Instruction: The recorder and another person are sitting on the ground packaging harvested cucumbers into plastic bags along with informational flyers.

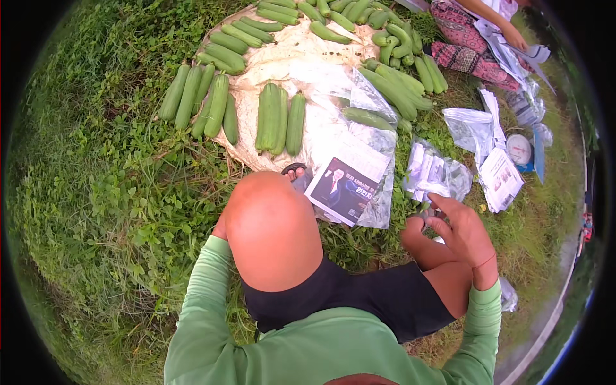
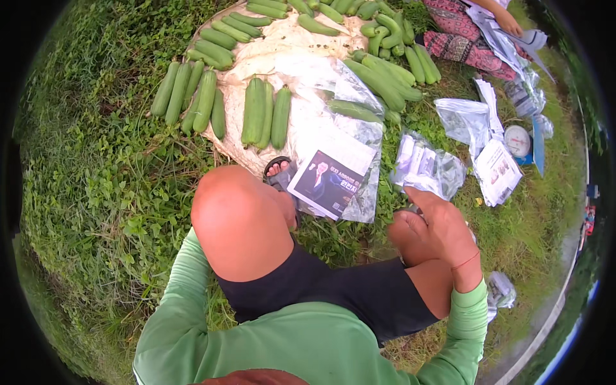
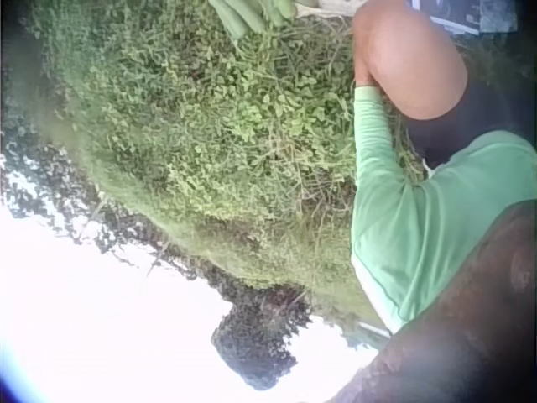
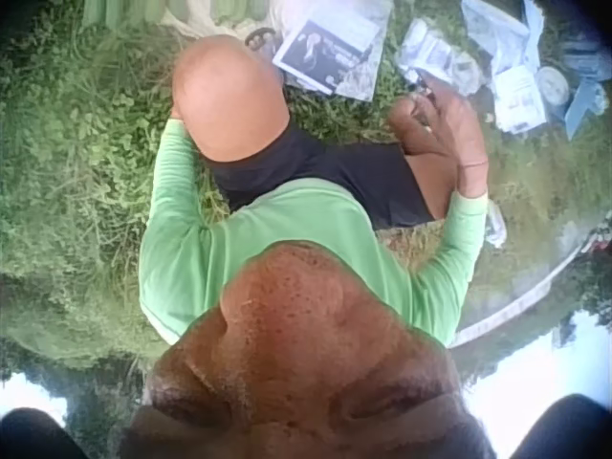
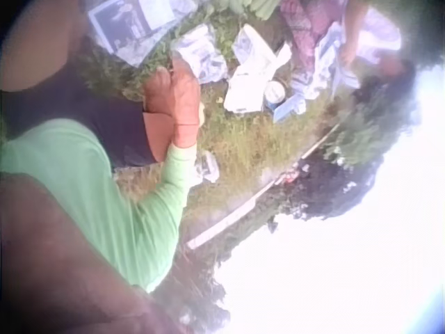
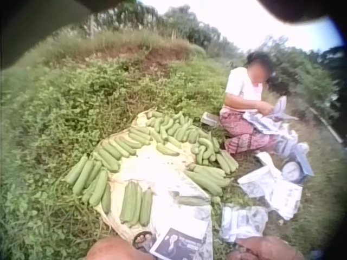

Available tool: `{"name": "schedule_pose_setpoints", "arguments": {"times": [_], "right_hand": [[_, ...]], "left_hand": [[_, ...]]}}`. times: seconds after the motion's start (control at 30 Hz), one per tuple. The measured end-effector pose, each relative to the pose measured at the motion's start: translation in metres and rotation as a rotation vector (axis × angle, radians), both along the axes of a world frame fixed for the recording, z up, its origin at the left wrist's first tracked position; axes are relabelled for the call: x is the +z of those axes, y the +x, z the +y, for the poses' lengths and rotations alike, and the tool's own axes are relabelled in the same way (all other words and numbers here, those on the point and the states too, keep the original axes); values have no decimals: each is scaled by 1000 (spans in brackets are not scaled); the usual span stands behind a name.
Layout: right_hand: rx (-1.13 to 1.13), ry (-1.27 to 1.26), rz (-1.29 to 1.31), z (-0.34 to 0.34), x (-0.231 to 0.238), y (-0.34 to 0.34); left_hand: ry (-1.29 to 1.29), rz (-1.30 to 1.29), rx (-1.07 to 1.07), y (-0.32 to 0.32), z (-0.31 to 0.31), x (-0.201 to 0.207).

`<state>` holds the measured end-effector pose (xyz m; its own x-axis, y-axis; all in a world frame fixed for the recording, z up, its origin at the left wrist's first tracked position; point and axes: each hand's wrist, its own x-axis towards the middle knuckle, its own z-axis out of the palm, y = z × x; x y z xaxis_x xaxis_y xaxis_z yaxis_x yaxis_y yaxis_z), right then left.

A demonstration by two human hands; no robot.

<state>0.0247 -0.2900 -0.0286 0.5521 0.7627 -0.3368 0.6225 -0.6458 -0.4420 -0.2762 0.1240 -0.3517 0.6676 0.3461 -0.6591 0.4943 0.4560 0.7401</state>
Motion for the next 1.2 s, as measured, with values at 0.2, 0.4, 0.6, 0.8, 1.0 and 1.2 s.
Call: {"name": "schedule_pose_setpoints", "arguments": {"times": [0.2, 0.4, 0.6, 0.8, 1.0, 1.2], "right_hand": [[53, 39, 63, 6, -35, -14], [187, -72, 352, 32, -109, 13], [-169, 191, 835, 149, -237, 52], [-493, 243, 932, 320, -367, 43], [-539, 232, 754, 345, -441, 59], [-536, 133, 727, 362, -429, 48]], "left_hand": [[766, 90, -111, 152, 57, 5], [860, 148, 33, 186, 108, -48], [549, 133, 145, 212, 121, -76], [409, 162, 88, 213, 139, -76], [285, 138, 1, 251, 122, -63], [283, 189, 6, 233, 126, -60]]}}
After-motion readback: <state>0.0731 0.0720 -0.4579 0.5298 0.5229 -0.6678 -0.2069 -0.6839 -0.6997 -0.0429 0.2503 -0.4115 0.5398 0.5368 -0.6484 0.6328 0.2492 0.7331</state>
